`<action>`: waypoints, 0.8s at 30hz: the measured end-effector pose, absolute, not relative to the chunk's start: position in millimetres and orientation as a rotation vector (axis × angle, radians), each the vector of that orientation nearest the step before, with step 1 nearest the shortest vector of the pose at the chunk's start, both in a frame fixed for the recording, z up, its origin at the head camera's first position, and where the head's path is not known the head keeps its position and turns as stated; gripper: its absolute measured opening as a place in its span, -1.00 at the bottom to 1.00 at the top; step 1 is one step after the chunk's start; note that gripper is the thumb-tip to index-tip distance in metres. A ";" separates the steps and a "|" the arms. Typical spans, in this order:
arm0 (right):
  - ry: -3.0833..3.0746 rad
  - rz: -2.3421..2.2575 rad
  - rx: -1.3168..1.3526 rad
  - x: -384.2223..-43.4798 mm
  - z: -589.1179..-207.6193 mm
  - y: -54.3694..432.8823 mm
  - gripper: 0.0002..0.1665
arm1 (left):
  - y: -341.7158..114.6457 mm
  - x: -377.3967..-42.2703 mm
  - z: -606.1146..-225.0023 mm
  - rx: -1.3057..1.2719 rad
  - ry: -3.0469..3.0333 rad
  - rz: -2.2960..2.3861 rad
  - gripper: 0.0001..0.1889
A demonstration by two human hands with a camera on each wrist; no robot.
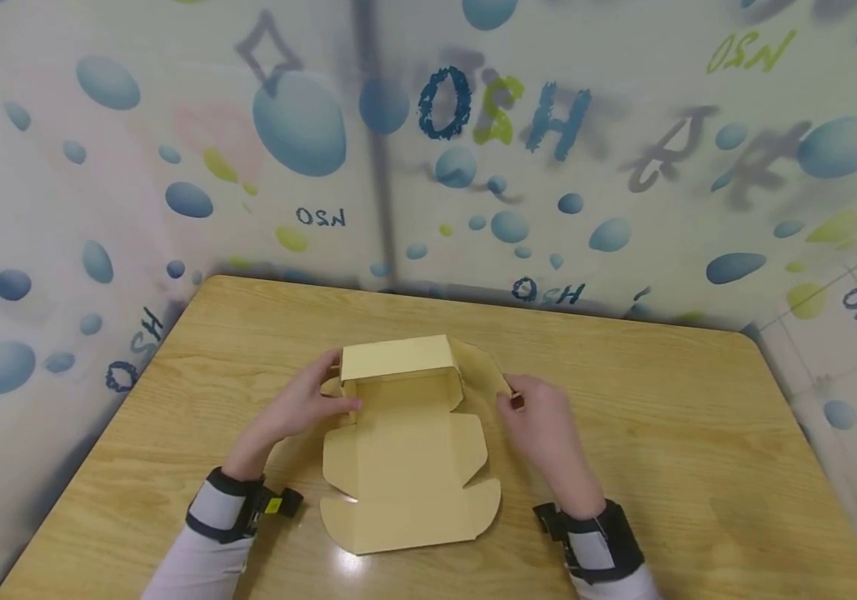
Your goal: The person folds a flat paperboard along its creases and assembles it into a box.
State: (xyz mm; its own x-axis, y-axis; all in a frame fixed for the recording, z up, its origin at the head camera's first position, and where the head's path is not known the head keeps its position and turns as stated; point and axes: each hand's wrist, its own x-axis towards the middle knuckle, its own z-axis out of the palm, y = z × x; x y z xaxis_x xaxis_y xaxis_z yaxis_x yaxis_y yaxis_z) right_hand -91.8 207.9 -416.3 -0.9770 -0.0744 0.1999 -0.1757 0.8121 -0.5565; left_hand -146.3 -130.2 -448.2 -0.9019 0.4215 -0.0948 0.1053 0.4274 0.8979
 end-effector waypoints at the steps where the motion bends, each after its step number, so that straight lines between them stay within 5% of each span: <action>1: -2.835 0.894 0.206 -90.7 -415.2 206.3 -0.73 | -130.3 -146.2 -448.1 0.457 2.388 1.461 -0.15; 24: -2.938 0.942 0.191 -90.6 -427.7 194.8 -0.59 | -127.8 -145.8 -448.6 0.453 2.436 1.423 -0.17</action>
State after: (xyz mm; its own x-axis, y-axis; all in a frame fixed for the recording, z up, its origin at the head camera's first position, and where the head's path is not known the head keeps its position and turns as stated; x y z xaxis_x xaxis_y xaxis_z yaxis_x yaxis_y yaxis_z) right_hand -90.6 194.8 -427.7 -0.9911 -0.1019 0.0856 -0.1327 0.8068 -0.5757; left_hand -145.8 -127.8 -448.6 -0.9106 0.4045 -0.0846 0.1252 0.4650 0.8764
